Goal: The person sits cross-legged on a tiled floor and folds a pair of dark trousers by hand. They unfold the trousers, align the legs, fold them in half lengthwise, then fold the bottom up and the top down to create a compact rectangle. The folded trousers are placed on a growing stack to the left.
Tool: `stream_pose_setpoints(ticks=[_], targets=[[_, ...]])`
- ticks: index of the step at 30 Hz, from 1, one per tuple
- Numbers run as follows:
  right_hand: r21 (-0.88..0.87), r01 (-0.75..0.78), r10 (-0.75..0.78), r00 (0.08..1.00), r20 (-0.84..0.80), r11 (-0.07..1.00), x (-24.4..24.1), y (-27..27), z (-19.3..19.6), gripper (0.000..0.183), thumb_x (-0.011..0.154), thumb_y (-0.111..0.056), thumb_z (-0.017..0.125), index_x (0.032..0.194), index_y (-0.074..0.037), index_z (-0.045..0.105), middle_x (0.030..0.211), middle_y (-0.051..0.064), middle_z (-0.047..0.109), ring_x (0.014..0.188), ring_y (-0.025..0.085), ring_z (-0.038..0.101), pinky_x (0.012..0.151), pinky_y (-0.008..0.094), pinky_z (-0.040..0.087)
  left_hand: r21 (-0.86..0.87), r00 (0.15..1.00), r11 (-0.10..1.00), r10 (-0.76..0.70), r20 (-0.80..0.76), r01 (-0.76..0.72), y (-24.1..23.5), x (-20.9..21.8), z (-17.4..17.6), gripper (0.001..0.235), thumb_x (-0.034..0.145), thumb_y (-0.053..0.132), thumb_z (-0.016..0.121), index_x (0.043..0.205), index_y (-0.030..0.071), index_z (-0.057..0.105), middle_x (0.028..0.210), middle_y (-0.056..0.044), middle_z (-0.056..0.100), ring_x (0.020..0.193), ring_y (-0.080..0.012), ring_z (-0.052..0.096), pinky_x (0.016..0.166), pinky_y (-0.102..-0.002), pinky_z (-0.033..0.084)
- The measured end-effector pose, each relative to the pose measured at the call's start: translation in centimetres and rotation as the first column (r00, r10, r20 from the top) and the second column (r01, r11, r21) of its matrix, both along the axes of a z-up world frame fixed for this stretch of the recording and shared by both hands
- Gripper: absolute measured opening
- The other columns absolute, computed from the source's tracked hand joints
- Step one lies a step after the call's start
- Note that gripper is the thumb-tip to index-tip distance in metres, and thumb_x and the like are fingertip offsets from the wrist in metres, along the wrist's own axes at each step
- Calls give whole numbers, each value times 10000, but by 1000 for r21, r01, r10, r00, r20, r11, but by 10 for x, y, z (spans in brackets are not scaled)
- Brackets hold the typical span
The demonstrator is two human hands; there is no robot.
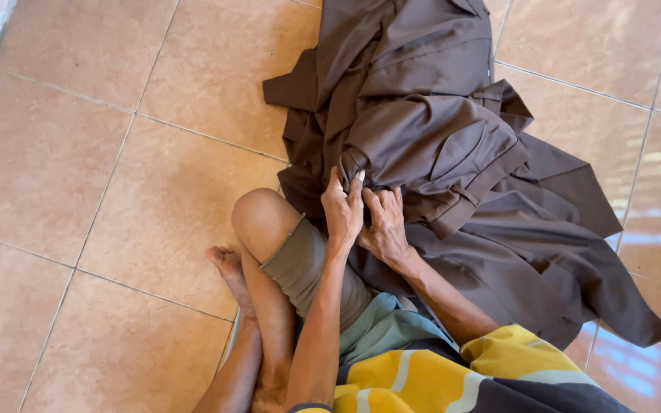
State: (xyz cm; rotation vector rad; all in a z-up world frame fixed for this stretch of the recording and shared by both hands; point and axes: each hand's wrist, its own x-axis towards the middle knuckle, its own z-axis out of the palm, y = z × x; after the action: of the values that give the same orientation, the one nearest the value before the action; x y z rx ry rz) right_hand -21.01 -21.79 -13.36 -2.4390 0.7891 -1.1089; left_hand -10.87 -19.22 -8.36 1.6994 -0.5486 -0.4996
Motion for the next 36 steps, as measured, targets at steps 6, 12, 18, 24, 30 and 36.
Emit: stream_pose_setpoints(ticks=[6, 12, 18, 24, 30, 36], targets=[[-105, -182, 200, 959, 202, 978, 60, 4, 34, 459, 830, -187, 820, 1233, -27, 671, 850, 128, 488, 774, 339, 553, 1092, 568, 377, -94, 962, 974, 220, 165, -207, 30, 43, 45, 194, 965, 154, 647, 1155, 117, 663, 942, -212, 745, 934, -374, 742, 779, -470, 595], [-225, -447, 499, 810, 308, 866, 142, 42, 103, 294, 966, -240, 699, 1177, -36, 728, 845, 120, 509, 751, 328, 559, 876, 506, 488, -230, 854, 858, 498, 150, -460, 93, 110, 93, 175, 1004, 193, 635, 1171, 156, 670, 987, -111, 735, 945, -192, 697, 846, -364, 581], [-260, -756, 797, 595, 109, 600, 216, 109, 101, 397, 882, -169, 789, 1246, -49, 688, 992, 133, 596, 931, 331, 643, 1145, 505, 392, -364, 551, 474, 822, -144, -802, 180, 170, 56, 226, 1004, 130, 625, 1219, 92, 684, 1089, -79, 728, 956, -135, 636, 848, -304, 571], [-221, -842, 802, 537, -260, 493, 230, 160, 42, 489, 780, -283, 831, 1213, -105, 689, 1278, 135, 599, 1306, 337, 553, 1201, 541, 277, -103, 72, 9, 774, -629, -995, 291, 207, -109, 637, 984, 230, 720, 1490, 0, 409, 1400, -313, 536, 1276, -489, 567, 1038, -585, 542], [-68, -824, 629, 480, -611, 563, 220, 164, 3, 900, 683, -466, 889, 1445, -112, 568, 1490, 257, 455, 1432, 455, 420, 1225, 598, 223, 150, -203, -138, 718, -665, -979, 384, 165, -112, 698, 1010, 232, 660, 1504, -114, 310, 1471, -400, 415, 1336, -470, 510, 1106, -561, 489], [-145, -758, 341, 444, -828, 636, 215, 200, 42, 1161, 610, -557, 905, 1582, -127, 440, 1589, 311, 395, 1516, 514, 248, 1220, 694, 35, 189, -390, -364, 626, -675, -912, 463, 146, -155, 700, 989, 180, 694, 1502, -67, 286, 1443, -376, 421, 1305, -472, 540, 1092, -554, 495]])
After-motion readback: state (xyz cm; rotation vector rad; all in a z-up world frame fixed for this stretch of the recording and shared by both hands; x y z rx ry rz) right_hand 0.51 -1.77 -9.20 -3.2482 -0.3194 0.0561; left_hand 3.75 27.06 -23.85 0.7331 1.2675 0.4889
